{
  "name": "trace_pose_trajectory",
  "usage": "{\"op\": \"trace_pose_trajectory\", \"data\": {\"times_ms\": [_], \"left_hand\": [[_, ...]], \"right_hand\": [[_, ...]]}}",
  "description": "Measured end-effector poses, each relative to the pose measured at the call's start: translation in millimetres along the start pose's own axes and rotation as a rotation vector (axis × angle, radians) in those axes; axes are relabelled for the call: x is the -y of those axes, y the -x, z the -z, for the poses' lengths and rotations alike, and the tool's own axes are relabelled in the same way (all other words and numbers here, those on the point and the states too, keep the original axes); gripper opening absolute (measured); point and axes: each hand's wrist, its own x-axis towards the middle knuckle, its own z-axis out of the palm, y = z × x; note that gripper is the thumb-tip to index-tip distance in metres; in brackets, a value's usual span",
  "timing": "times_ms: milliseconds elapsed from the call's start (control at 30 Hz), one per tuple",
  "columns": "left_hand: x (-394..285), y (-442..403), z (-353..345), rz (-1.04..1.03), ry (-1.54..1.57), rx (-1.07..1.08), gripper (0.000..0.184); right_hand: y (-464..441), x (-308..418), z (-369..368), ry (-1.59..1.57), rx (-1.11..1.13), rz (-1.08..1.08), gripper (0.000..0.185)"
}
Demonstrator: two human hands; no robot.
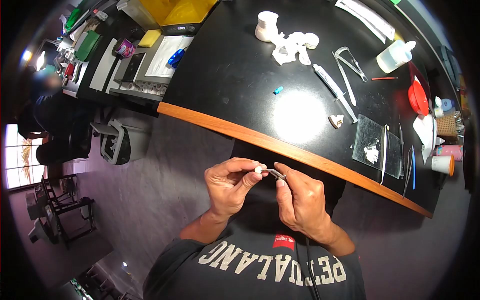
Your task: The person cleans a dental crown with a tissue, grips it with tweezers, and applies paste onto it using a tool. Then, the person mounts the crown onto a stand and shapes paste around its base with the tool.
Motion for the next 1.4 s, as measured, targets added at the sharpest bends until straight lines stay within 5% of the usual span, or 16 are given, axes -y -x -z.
{"op": "trace_pose_trajectory", "data": {"times_ms": [1133,1300,1400], "left_hand": [[3,-26,-69,0.002,-0.057,0.2,0.024],[5,-33,-96,0.055,-0.214,0.444,0.02],[5,-29,-107,0.119,-0.204,0.411,0.017]], "right_hand": [[27,-13,37,-0.252,-0.251,-0.062,0.067],[29,-17,47,-0.334,-0.277,-0.11,0.071],[29,-17,54,-0.348,-0.229,-0.138,0.071]]}}
